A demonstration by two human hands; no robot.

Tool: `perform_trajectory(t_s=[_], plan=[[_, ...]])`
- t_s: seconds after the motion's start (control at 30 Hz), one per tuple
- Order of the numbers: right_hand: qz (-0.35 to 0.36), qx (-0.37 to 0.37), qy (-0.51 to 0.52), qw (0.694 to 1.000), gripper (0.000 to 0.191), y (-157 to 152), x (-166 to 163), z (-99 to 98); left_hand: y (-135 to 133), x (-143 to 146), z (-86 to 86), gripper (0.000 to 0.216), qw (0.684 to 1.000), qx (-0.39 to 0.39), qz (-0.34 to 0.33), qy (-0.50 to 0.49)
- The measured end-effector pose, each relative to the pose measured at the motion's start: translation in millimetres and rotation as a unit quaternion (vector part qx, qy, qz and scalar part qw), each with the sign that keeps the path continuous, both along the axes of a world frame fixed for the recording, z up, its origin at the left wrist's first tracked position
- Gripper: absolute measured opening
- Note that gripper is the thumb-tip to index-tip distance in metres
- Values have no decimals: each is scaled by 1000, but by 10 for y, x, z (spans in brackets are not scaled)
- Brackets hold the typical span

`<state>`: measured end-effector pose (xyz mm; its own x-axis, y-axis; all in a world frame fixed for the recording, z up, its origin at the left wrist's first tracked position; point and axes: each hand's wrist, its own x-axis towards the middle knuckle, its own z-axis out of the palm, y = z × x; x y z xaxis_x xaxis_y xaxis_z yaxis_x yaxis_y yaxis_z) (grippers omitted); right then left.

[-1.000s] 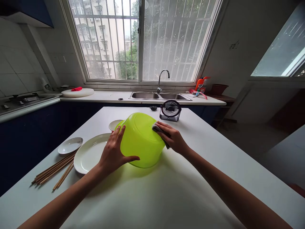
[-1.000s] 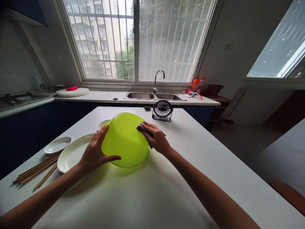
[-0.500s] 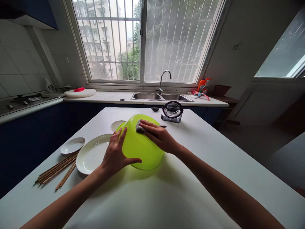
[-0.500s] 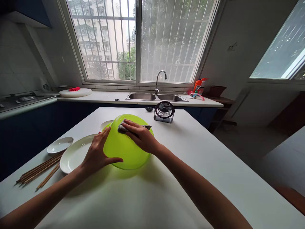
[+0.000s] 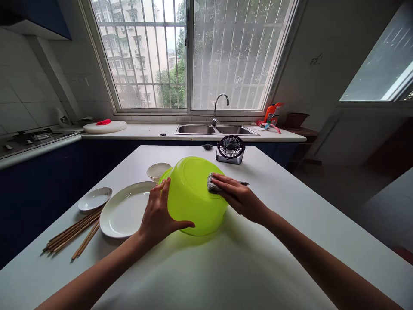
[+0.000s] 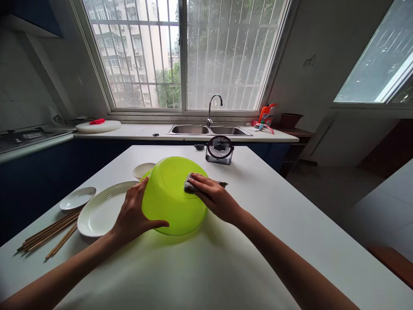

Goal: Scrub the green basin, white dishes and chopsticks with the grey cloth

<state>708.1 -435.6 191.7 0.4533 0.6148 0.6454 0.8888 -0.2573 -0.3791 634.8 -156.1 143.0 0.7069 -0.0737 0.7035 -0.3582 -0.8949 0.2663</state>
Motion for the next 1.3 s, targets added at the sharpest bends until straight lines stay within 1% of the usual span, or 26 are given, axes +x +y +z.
perform_trajectory(t_s=[0.17,0.3,0.43,0.63,0.73,0.83,0.97,1.07,1.17,1.3], plan=[[-43,13,53,998,40,-98,257,-50,-93,-49,-22,132,999,-41,-22,10],[-68,-9,74,995,44,-28,418,-46,-112,-52,-79,133,998,-64,-13,20],[-89,-31,83,992,46,93,615,-37,-96,-36,-136,134,998,-63,-12,18],[-95,-50,81,991,45,313,891,10,-67,-9,-143,138,998,-54,-26,0],[-78,-54,71,993,46,461,990,70,-68,-12,-125,138,998,-55,-31,-11],[-51,-53,67,995,43,640,1054,136,-81,-22,-114,137,998,-58,-33,-17],[8,-46,61,997,39,887,1019,219,-100,-31,-110,136,997,-58,-31,-27],[65,-43,50,996,42,1001,860,276,-99,-30,-119,136,998,-54,-26,-33],[111,-52,46,991,44,1002,610,328,-92,-24,-137,138,998,-52,-18,-36],[153,-59,40,986,43,885,322,361,-104,-26,-147,137,998,-53,-18,-40]])
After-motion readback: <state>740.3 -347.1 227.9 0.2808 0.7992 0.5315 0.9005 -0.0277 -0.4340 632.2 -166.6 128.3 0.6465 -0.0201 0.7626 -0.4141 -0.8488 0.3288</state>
